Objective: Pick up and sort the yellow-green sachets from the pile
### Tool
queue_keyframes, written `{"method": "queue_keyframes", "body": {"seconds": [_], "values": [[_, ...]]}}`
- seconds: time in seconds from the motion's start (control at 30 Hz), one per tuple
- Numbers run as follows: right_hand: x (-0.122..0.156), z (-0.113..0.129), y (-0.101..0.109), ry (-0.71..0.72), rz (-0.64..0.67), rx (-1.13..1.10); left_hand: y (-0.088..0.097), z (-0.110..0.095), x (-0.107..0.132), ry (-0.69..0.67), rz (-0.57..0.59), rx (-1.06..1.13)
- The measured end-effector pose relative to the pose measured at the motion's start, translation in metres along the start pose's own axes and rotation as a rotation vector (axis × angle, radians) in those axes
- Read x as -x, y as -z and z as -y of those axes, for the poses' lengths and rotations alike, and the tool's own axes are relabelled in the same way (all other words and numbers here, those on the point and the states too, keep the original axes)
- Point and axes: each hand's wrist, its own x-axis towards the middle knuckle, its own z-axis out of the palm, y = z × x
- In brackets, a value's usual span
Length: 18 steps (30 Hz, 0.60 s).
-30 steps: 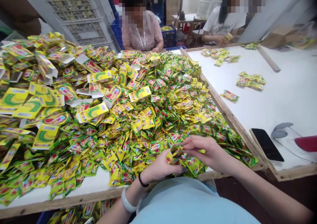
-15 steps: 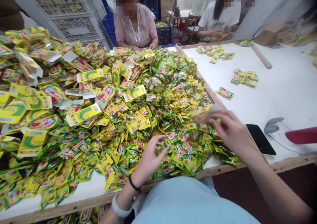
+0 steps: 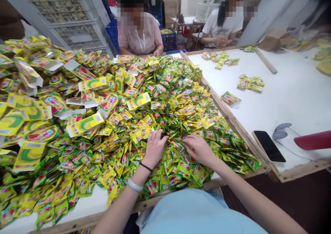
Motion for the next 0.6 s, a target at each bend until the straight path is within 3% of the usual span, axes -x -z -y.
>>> {"method": "queue_keyframes", "body": {"seconds": [0.13,0.27,0.37,0.43,0.6], "values": [[0.007,-0.001,0.029,-0.113,-0.078,-0.178,0.016,0.003,-0.008,0.065,-0.092,0.197],[0.006,0.014,0.045,-0.235,-0.147,-0.665,0.036,-0.011,-0.007,0.363,-0.16,0.728],[-0.002,0.036,0.037,-0.384,-0.179,-1.072,0.035,-0.03,-0.004,0.617,-0.261,1.079],[-0.009,0.054,0.023,-0.454,-0.226,-1.286,0.029,-0.046,-0.002,0.716,-0.335,1.253],[-0.019,0.08,-0.007,-0.449,-0.388,-1.372,0.019,-0.078,0.004,0.891,-0.419,1.664]]}}
